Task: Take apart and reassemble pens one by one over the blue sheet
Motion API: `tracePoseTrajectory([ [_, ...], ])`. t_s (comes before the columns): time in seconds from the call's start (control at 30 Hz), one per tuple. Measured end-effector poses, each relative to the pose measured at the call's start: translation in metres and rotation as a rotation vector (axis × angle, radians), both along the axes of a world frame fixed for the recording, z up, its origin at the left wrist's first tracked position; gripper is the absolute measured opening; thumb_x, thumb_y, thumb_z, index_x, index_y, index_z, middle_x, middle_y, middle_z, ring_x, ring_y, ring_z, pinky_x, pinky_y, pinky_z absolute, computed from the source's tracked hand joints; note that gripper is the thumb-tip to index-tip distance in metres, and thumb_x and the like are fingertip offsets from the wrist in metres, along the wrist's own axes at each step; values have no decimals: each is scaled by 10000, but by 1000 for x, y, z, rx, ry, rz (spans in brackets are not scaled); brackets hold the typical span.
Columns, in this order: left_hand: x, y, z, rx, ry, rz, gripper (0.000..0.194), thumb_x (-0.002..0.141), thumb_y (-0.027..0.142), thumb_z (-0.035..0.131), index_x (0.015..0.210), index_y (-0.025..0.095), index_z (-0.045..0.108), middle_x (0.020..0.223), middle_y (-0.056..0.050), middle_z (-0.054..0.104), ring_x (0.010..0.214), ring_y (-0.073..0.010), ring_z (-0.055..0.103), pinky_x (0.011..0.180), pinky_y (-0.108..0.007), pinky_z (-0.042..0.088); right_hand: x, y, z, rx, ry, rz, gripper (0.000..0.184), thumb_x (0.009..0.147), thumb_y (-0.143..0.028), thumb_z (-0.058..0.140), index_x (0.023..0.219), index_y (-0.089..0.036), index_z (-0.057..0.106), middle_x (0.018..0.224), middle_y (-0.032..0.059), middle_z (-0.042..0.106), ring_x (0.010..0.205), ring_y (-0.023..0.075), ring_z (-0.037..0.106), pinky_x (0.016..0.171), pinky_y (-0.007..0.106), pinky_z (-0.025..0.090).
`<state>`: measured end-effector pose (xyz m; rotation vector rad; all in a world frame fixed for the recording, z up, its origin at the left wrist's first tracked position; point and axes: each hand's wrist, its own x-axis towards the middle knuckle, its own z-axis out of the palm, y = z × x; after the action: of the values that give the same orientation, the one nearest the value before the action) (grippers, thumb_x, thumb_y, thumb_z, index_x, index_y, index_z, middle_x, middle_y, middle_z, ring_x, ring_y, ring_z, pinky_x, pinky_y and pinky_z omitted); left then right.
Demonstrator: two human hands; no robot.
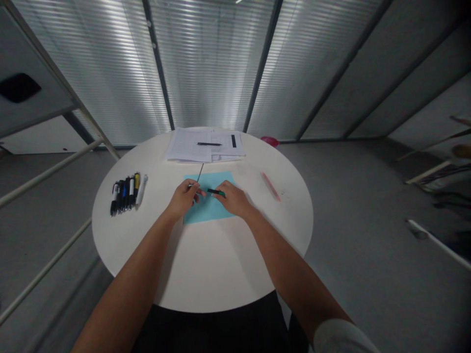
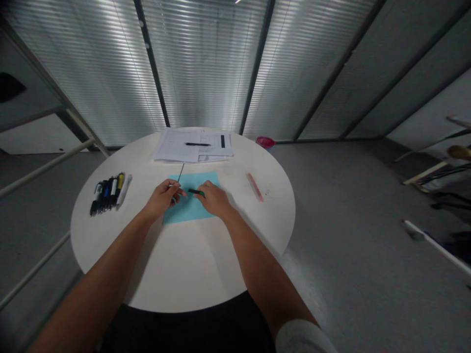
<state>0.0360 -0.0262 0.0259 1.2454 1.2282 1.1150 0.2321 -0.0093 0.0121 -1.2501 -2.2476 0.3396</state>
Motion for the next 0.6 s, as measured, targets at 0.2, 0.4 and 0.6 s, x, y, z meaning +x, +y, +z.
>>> tracePoseTrajectory([
  [0.2,3,-4,5,-23,-26,-29,255,795,428,563,860,198,473,810,-37,685,487,-79,526,382,-170,301,-6,-3,8,-143,294,5,243,888,-431,501,920,-219,616,780,-19,606,690,121,518,648,233,373],
  [0.4,7,-8,5,-9,-48,-128,300,792,463,583,868,179,526,854,-56,678,487,-79,519,367,-181,313,-13,-7,11,-230,456,100,238,854,-419,547,839,-205,648,773,-22,643,700,117,523,668,232,384],
  [0.6,7,-9,2,43,-8,-186,296,809,449,578,879,162,579,878,-71,675,506,-80,508,375,-186,326,-13,-8,14,-238,475,94,211,837,-401,573,806,-207,649,769,-16,664,707,124,544,681,239,392],
])
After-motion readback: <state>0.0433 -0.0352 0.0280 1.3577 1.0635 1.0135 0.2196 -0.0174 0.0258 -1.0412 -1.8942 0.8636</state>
